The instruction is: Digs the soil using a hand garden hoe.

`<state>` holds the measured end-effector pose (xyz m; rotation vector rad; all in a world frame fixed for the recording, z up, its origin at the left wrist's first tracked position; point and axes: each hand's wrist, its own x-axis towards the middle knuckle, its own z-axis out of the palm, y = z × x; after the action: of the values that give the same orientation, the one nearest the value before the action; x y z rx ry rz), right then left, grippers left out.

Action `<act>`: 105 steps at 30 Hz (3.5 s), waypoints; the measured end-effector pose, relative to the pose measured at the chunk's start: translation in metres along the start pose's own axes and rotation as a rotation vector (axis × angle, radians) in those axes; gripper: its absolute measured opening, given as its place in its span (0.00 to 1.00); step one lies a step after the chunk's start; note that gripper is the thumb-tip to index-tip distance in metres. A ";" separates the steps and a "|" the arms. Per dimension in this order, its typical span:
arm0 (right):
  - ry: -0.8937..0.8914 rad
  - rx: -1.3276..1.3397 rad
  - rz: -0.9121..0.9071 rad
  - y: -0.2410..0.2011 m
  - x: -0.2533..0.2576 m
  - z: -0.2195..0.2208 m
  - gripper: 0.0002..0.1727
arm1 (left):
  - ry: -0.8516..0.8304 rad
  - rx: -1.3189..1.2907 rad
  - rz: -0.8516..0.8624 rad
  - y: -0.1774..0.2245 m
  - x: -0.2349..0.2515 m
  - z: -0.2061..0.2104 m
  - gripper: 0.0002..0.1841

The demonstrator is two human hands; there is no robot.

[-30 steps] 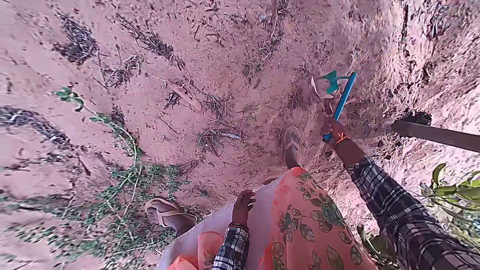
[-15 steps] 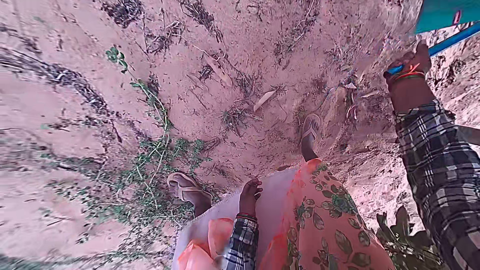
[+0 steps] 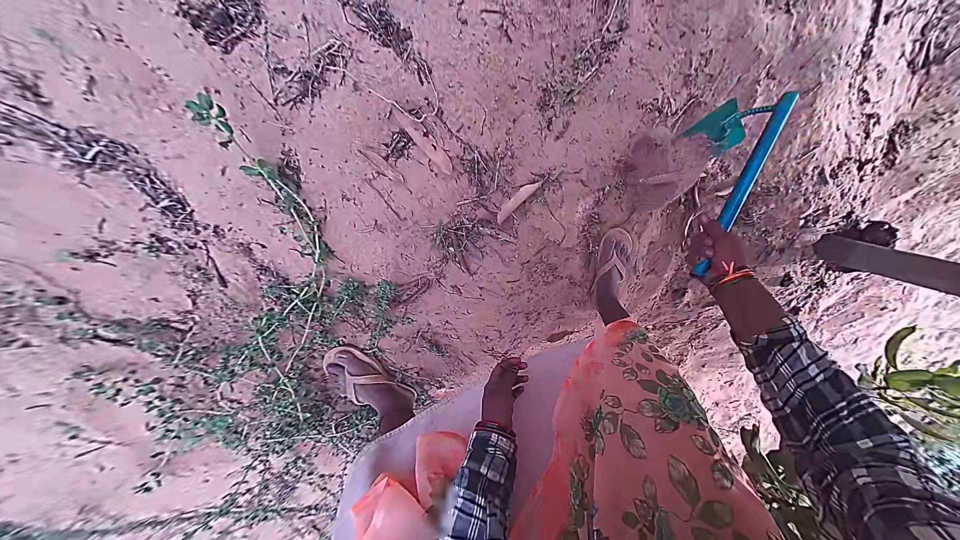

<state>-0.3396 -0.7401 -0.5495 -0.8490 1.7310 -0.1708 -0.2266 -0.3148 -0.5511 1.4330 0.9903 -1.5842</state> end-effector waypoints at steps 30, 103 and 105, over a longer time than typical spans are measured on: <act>0.078 -0.998 -0.105 0.055 -0.109 0.176 0.26 | -0.107 -0.339 0.066 0.031 -0.030 -0.046 0.13; -0.312 -1.279 -0.409 -0.057 0.129 0.156 0.36 | 0.210 0.051 -0.018 -0.033 0.036 0.001 0.14; -0.173 -1.365 -0.309 -0.064 0.162 0.081 0.40 | 0.208 0.043 -0.051 -0.041 0.038 0.006 0.13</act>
<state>-0.2542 -0.8617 -0.6711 -2.0148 1.3867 0.9650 -0.2689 -0.3053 -0.5866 1.6398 1.1260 -1.5225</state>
